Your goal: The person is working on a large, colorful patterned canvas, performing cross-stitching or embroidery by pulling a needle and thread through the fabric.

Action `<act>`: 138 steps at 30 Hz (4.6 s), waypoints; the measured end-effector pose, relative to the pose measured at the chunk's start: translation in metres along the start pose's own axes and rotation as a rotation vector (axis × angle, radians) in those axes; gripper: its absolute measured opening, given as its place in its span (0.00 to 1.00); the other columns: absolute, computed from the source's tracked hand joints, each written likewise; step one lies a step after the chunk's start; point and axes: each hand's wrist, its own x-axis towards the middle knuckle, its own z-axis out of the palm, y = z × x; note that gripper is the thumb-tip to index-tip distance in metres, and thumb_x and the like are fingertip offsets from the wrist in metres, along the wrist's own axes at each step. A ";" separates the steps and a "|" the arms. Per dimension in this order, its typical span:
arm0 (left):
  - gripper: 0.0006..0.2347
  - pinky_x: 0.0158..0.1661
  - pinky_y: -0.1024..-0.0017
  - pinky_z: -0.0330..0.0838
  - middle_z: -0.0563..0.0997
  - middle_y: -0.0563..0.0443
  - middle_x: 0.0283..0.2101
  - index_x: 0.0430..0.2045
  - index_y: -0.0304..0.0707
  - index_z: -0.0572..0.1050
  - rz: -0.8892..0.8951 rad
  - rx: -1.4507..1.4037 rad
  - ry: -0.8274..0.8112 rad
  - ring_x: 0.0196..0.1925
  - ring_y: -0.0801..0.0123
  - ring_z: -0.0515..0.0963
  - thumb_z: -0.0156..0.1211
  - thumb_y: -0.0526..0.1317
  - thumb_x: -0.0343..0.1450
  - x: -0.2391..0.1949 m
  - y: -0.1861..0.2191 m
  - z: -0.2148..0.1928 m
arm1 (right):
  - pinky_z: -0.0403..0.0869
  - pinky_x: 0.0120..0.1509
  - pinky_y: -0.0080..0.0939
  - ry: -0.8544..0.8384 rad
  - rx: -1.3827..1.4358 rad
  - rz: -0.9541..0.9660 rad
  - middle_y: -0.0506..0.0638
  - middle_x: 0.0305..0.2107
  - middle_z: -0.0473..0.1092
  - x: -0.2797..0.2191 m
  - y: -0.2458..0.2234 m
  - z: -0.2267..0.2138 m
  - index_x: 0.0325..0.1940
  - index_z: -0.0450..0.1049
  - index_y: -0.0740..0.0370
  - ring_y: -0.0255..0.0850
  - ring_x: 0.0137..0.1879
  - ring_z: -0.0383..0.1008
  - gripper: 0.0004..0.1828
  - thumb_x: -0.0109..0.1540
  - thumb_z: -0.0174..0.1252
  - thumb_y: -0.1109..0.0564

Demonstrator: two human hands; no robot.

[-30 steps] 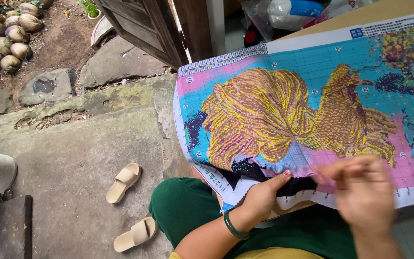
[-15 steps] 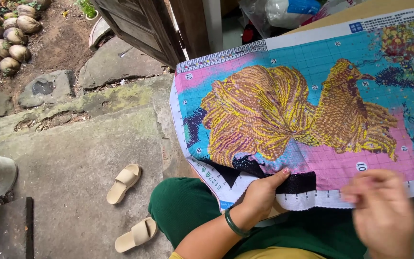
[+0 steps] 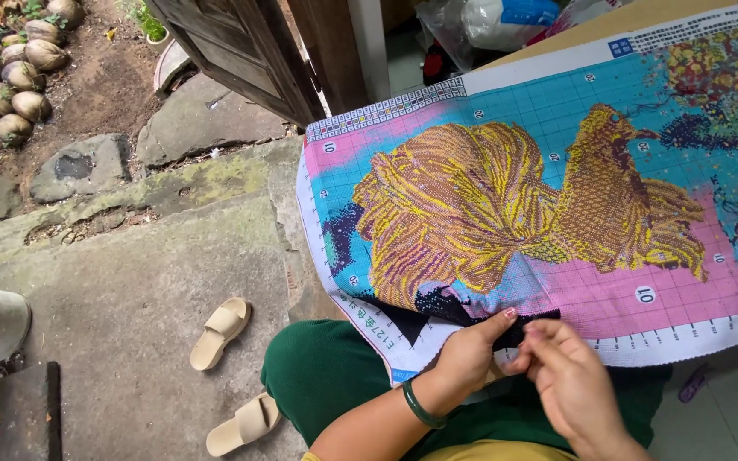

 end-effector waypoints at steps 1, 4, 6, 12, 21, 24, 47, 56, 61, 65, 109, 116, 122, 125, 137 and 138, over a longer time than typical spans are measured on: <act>0.09 0.21 0.74 0.71 0.76 0.49 0.25 0.29 0.37 0.72 -0.041 0.034 -0.108 0.21 0.68 0.77 0.63 0.40 0.76 0.000 0.001 -0.002 | 0.76 0.40 0.52 0.011 -0.048 0.088 0.59 0.28 0.65 -0.004 0.006 0.000 0.46 0.69 0.70 0.46 0.29 0.66 0.04 0.68 0.52 0.66; 0.14 0.13 0.69 0.65 0.68 0.48 0.18 0.26 0.39 0.66 -0.076 0.040 -0.143 0.13 0.62 0.73 0.63 0.42 0.77 0.002 0.002 -0.003 | 0.74 0.36 0.49 0.037 -0.156 0.186 0.61 0.29 0.66 -0.016 0.008 0.004 0.45 0.71 0.73 0.47 0.29 0.65 0.05 0.67 0.54 0.68; 0.14 0.14 0.66 0.67 0.62 0.53 0.18 0.25 0.41 0.65 -0.069 0.009 -0.070 0.12 0.62 0.70 0.67 0.41 0.75 0.006 0.000 -0.003 | 0.74 0.37 0.48 0.052 -0.219 0.199 0.62 0.30 0.67 -0.021 0.004 0.005 0.46 0.73 0.76 0.47 0.29 0.66 0.06 0.66 0.55 0.68; 0.06 0.29 0.63 0.82 0.76 0.51 0.28 0.33 0.41 0.74 -0.072 -0.027 -0.109 0.25 0.62 0.80 0.65 0.39 0.75 0.008 0.000 -0.003 | 0.70 0.33 0.42 0.079 -0.222 -0.002 0.62 0.25 0.67 -0.008 -0.008 0.003 0.46 0.72 0.75 0.45 0.25 0.64 0.06 0.66 0.55 0.68; 0.08 0.29 0.67 0.81 0.77 0.48 0.25 0.30 0.40 0.72 -0.056 0.035 -0.135 0.25 0.63 0.80 0.63 0.41 0.77 0.003 0.002 -0.002 | 0.63 0.31 0.38 0.088 -0.228 0.063 0.60 0.25 0.66 -0.002 -0.010 0.015 0.43 0.73 0.73 0.42 0.24 0.61 0.04 0.66 0.55 0.67; 0.08 0.28 0.67 0.81 0.76 0.49 0.24 0.30 0.40 0.73 -0.052 0.021 -0.104 0.23 0.64 0.80 0.64 0.40 0.76 0.003 0.003 -0.001 | 0.64 0.31 0.38 0.093 -0.217 0.070 0.60 0.25 0.66 -0.002 -0.009 0.015 0.43 0.73 0.73 0.42 0.24 0.61 0.03 0.66 0.55 0.67; 0.09 0.22 0.68 0.78 0.76 0.44 0.21 0.32 0.35 0.72 -0.048 0.017 -0.121 0.16 0.61 0.77 0.64 0.40 0.76 0.002 0.001 0.001 | 0.64 0.31 0.41 0.089 -0.093 0.122 0.60 0.23 0.64 0.004 -0.009 0.015 0.40 0.71 0.72 0.44 0.24 0.60 0.02 0.66 0.53 0.69; 0.09 0.19 0.74 0.74 0.74 0.45 0.20 0.33 0.34 0.72 -0.056 -0.018 -0.163 0.15 0.64 0.75 0.64 0.39 0.76 0.002 -0.002 0.000 | 0.64 0.34 0.40 0.076 0.062 0.228 0.59 0.28 0.67 0.009 0.003 0.001 0.44 0.71 0.68 0.43 0.28 0.61 0.03 0.66 0.54 0.67; 0.11 0.17 0.83 0.65 0.68 0.55 0.18 0.24 0.40 0.72 -0.067 0.021 -0.213 0.15 0.75 0.69 0.64 0.40 0.75 0.004 0.001 0.005 | 0.71 0.35 0.37 0.044 -0.029 0.041 0.60 0.30 0.71 0.005 0.016 0.006 0.43 0.71 0.69 0.42 0.32 0.70 0.03 0.65 0.56 0.68; 0.12 0.14 0.80 0.65 0.68 0.53 0.16 0.23 0.40 0.70 -0.057 0.018 -0.249 0.12 0.71 0.68 0.63 0.41 0.76 0.012 -0.001 0.009 | 0.69 0.34 0.35 0.046 -0.149 -0.063 0.60 0.29 0.74 0.004 0.015 0.013 0.40 0.73 0.71 0.41 0.30 0.70 0.02 0.63 0.59 0.68; 0.05 0.49 0.64 0.79 0.80 0.51 0.42 0.38 0.39 0.77 -0.031 -0.081 -0.172 0.45 0.67 0.79 0.65 0.39 0.74 -0.002 0.005 0.017 | 0.71 0.51 0.37 0.170 -0.850 -0.643 0.57 0.34 0.71 0.000 -0.026 0.032 0.62 0.66 0.68 0.40 0.36 0.70 0.23 0.64 0.62 0.62; 0.23 0.67 0.80 0.59 0.75 0.63 0.66 0.61 0.56 0.74 0.054 0.840 -0.006 0.69 0.83 0.69 0.51 0.57 0.71 -0.035 0.040 0.031 | 0.69 0.53 0.31 0.208 -0.989 -0.577 0.48 0.39 0.68 0.006 -0.047 0.037 0.41 0.82 0.59 0.36 0.48 0.67 0.05 0.62 0.69 0.60; 0.17 0.53 0.69 0.79 0.85 0.48 0.52 0.47 0.33 0.83 0.050 0.134 0.175 0.55 0.65 0.82 0.68 0.42 0.67 -0.058 0.055 0.054 | 0.69 0.52 0.25 0.057 -0.237 -0.587 0.55 0.49 0.70 0.023 -0.063 0.022 0.44 0.67 0.56 0.33 0.44 0.68 0.13 0.67 0.49 0.73; 0.19 0.62 0.72 0.73 0.83 0.47 0.57 0.50 0.30 0.80 0.091 0.128 0.174 0.60 0.66 0.80 0.67 0.40 0.66 -0.053 0.057 0.042 | 0.75 0.73 0.63 -0.098 0.002 -0.395 0.62 0.47 0.74 0.010 -0.110 0.022 0.46 0.69 0.46 0.60 0.56 0.77 0.11 0.79 0.42 0.55; 0.18 0.66 0.71 0.72 0.84 0.45 0.55 0.47 0.29 0.82 0.122 0.177 0.226 0.61 0.66 0.81 0.67 0.38 0.65 -0.067 0.071 0.028 | 0.53 0.31 0.35 -0.073 -0.412 -0.575 0.43 0.21 0.53 0.036 -0.129 -0.018 0.45 0.58 0.43 0.31 0.23 0.48 0.11 0.78 0.47 0.43; 0.18 0.66 0.71 0.72 0.84 0.45 0.55 0.47 0.29 0.82 0.122 0.175 0.226 0.61 0.66 0.81 0.67 0.38 0.65 -0.067 0.071 0.028 | 0.53 0.31 0.35 -0.074 -0.413 -0.575 0.43 0.21 0.53 0.039 -0.128 -0.016 0.45 0.58 0.43 0.31 0.23 0.48 0.11 0.78 0.47 0.43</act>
